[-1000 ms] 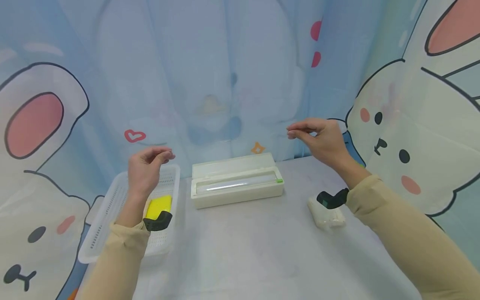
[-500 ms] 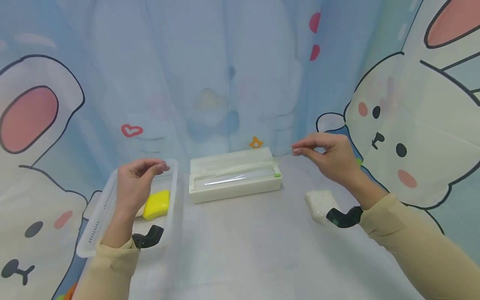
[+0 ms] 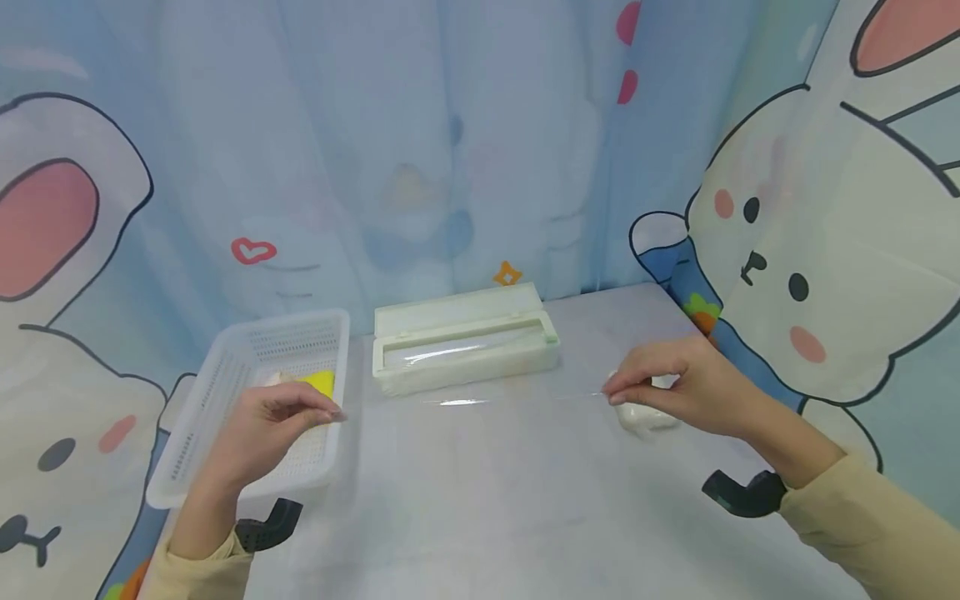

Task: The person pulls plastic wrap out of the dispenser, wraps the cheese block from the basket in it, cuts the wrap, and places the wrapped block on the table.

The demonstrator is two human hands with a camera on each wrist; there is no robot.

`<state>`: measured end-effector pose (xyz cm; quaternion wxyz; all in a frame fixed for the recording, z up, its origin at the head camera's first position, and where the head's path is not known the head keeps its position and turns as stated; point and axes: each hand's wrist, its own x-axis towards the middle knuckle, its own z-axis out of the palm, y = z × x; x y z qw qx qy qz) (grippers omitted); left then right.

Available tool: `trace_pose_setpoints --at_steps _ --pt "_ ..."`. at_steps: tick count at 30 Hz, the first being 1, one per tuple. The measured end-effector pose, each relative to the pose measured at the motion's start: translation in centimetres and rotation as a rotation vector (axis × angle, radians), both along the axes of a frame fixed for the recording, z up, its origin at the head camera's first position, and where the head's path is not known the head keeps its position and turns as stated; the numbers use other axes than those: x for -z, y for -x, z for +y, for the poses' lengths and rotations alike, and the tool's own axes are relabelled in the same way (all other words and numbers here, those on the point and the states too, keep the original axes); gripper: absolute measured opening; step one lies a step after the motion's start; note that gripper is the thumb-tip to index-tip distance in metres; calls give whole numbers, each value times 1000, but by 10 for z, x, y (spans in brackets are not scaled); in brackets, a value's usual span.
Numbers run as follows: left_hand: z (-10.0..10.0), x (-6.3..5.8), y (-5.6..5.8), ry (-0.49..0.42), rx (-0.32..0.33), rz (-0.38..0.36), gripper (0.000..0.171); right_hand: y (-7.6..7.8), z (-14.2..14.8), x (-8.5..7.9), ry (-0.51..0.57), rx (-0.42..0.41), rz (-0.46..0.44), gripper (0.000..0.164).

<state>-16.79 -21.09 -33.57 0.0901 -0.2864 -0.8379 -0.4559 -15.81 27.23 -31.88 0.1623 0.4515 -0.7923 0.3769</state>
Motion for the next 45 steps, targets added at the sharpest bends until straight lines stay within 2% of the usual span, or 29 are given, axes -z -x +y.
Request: trace_pose_setpoints --at_steps 2,5,8,12,16,20,25,31,35,39,45 --pt "-2 3 -3 31 45 -57 14 -6 2 4 -56 2 -28 26" --pt "-4 9 -6 59 111 -142 12 -13 3 10 -161 17 -86 23" --pt "-5 17 -7 47 206 -216 11 -19 4 16 -260 34 -195 15" --pt "-5 28 -8 48 313 -318 9 -23 4 26 -331 16 -369 9" --pt "-5 35 -9 93 356 -412 10 -25 1 34 -368 -9 -517 10" --pt "-2 42 -9 128 384 -482 11 -26 -2 41 -407 -10 -603 10" --pt "3 53 -11 172 397 -549 11 -27 -4 57 -442 -24 -664 10" --pt "9 70 -10 234 374 -614 9 -28 -5 84 -431 -35 -775 8" --pt "16 83 -11 274 365 -660 9 -29 -5 100 -430 -16 -815 6" --pt "23 98 -15 304 346 -685 5 -32 -7 117 -465 9 -800 4" --pt "33 122 -22 378 253 -704 4 -37 -10 141 -546 40 -722 4"
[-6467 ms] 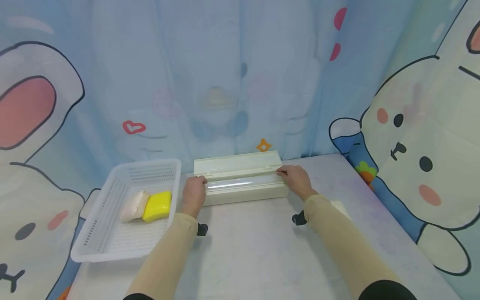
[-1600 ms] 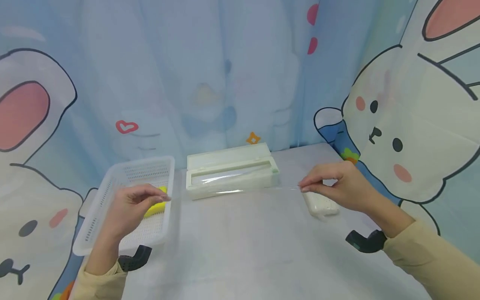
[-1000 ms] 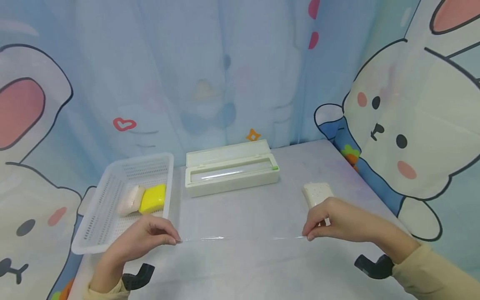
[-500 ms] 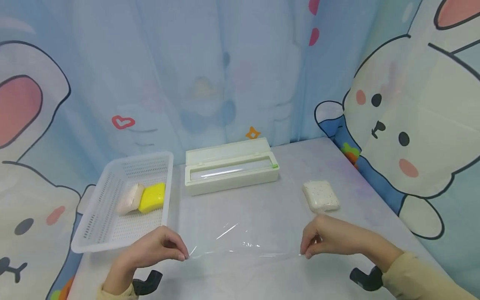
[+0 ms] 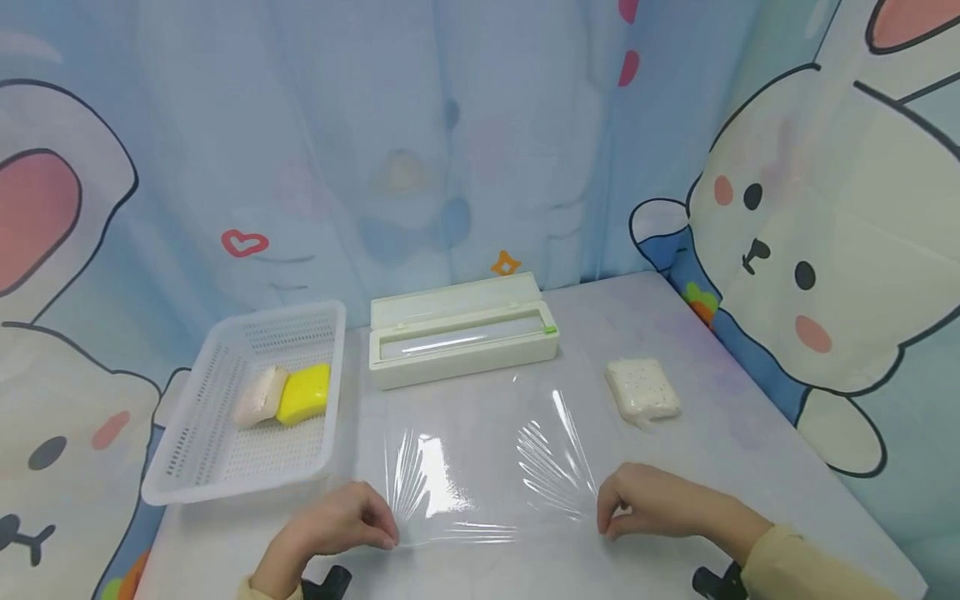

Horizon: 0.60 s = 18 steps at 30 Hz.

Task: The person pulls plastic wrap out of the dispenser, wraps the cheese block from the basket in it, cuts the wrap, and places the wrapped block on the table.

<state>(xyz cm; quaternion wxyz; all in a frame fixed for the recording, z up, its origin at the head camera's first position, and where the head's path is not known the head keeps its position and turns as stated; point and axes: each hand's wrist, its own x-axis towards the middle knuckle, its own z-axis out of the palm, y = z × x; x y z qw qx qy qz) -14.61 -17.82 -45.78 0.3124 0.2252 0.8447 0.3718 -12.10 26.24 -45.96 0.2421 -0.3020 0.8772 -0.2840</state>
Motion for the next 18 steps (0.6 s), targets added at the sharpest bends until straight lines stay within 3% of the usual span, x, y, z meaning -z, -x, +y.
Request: trace_pose_setpoints --at_steps 4,9,14,18 --pt "4 13 -2 62 -2 54 4 -1 0 13 -38 4 40 6" --pt "5 25 -4 107 23 128 5 0 -1 26 -92 34 29 9" --pt "8 35 -5 110 19 109 6 -2 -4 37 -122 28 48 11" --pt "9 41 -7 129 6 100 7 -6 -5 45 -105 -11 128 11"
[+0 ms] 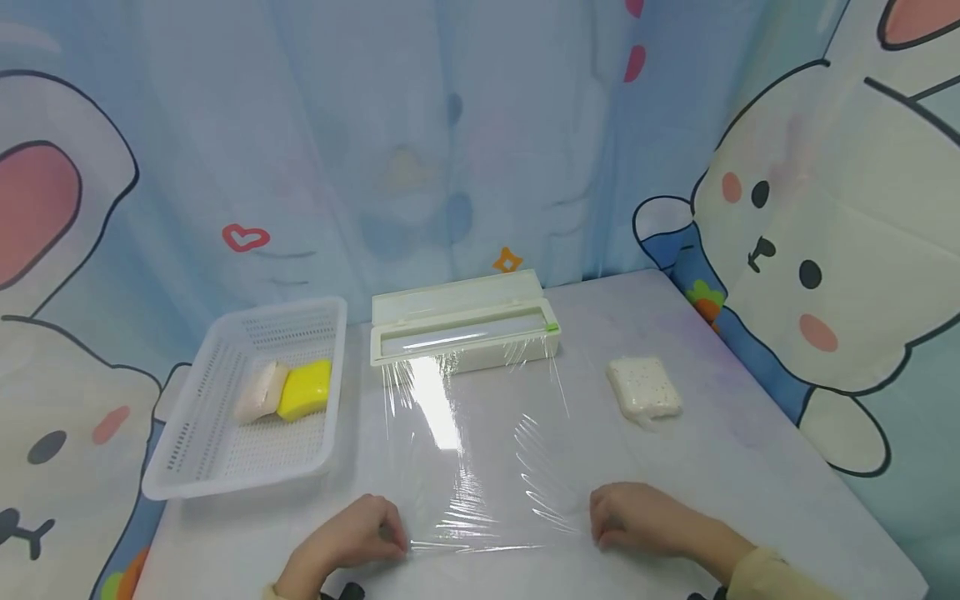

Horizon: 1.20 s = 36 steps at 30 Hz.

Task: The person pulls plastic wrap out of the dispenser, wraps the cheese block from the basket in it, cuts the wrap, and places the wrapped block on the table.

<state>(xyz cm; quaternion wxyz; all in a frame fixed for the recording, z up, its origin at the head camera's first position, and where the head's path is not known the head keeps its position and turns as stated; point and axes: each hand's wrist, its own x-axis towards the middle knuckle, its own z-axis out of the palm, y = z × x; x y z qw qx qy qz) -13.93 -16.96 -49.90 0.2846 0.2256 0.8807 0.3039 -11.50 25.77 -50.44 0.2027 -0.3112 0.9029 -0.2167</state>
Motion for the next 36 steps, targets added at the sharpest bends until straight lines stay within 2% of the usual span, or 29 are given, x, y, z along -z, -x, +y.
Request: trace_pose_setpoints --at_steps 8,13,17,19,22,26,30,34,36 --pt "6 3 -4 4 -74 -64 9 -5 1 11 16 -66 137 10" --pt "8 6 -8 2 -59 -23 5 -8 2 13 22 -69 174 9" --pt "7 7 -9 -18 -39 24 22 -10 4 18 86 -89 249 11" --pt "8 8 -10 -18 -50 32 30 -11 6 22 132 -110 319 15" --pt "10 10 -11 -2 -88 28 28 -11 8 25 169 -120 360 21" --pt "12 14 -12 25 -86 106 15 -12 7 23 159 -69 277 24" --pt "15 19 -14 54 -73 184 20 -12 5 20 121 -14 196 17" --pt "17 21 -14 88 -62 211 20 -10 4 21 82 21 120 10" --pt "17 20 -13 97 -47 228 18 -9 4 21 65 41 84 12"
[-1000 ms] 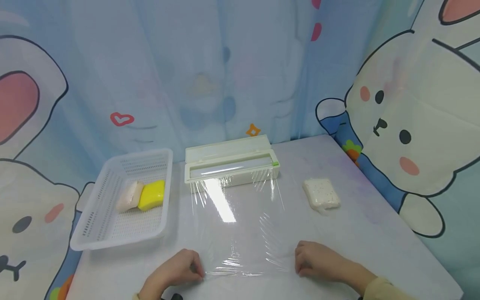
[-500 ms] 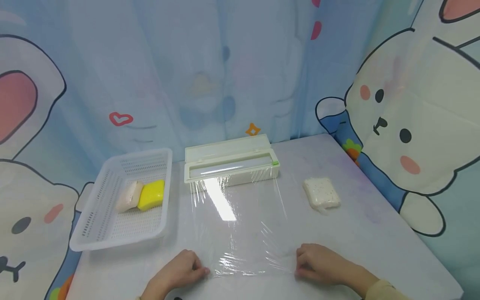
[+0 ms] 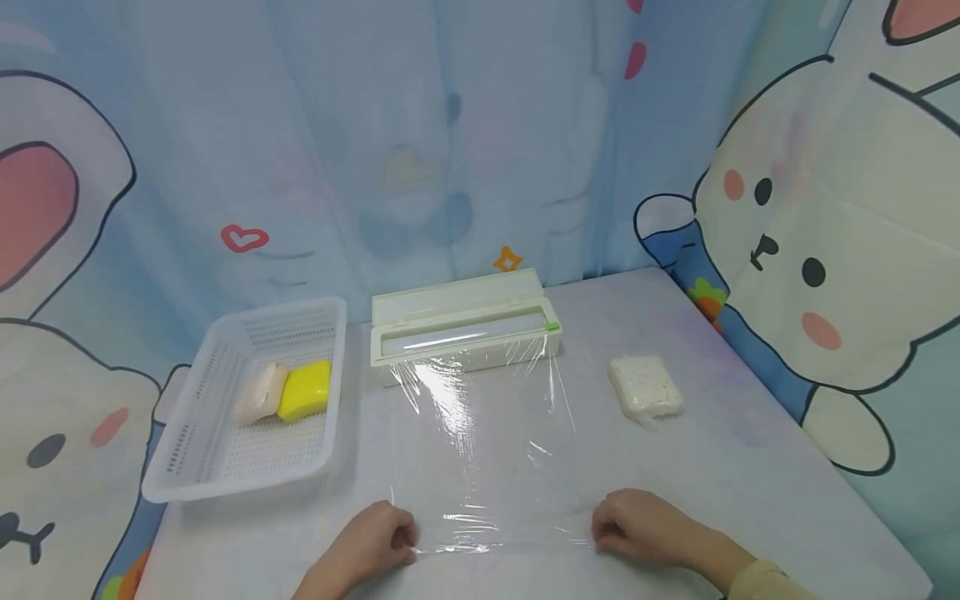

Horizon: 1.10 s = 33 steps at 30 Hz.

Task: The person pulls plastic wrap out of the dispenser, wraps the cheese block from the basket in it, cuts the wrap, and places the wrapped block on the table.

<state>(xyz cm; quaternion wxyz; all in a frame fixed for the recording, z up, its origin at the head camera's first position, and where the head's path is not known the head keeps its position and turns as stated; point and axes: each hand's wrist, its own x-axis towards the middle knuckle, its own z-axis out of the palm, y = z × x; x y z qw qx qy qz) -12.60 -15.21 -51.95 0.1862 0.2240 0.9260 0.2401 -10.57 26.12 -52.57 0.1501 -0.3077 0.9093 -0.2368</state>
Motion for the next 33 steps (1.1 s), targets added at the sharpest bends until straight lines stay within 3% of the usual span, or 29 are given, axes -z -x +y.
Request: trace_pose_setpoints --at_steps 6,10,13,17,21,27,33 --pt "-1 -1 -2 18 65 113 19 -1 0 0 -26 50 -39 22" --pt "-1 -2 -5 54 60 174 20 -2 0 2 -31 64 -36 23" --pt "0 -4 -6 46 27 132 21 -2 1 2 -36 65 -39 24" --pt "-1 -4 -6 -14 -19 -11 22 -1 1 1 -56 74 -60 25" --pt "-5 -2 -6 -84 -11 -96 24 -1 2 -2 -81 87 -106 25" --pt "-12 -8 -3 -171 20 -125 19 -1 4 -5 -92 105 -171 24" --pt "-7 -19 8 -190 -23 -55 15 -1 6 -7 -71 94 -191 23"
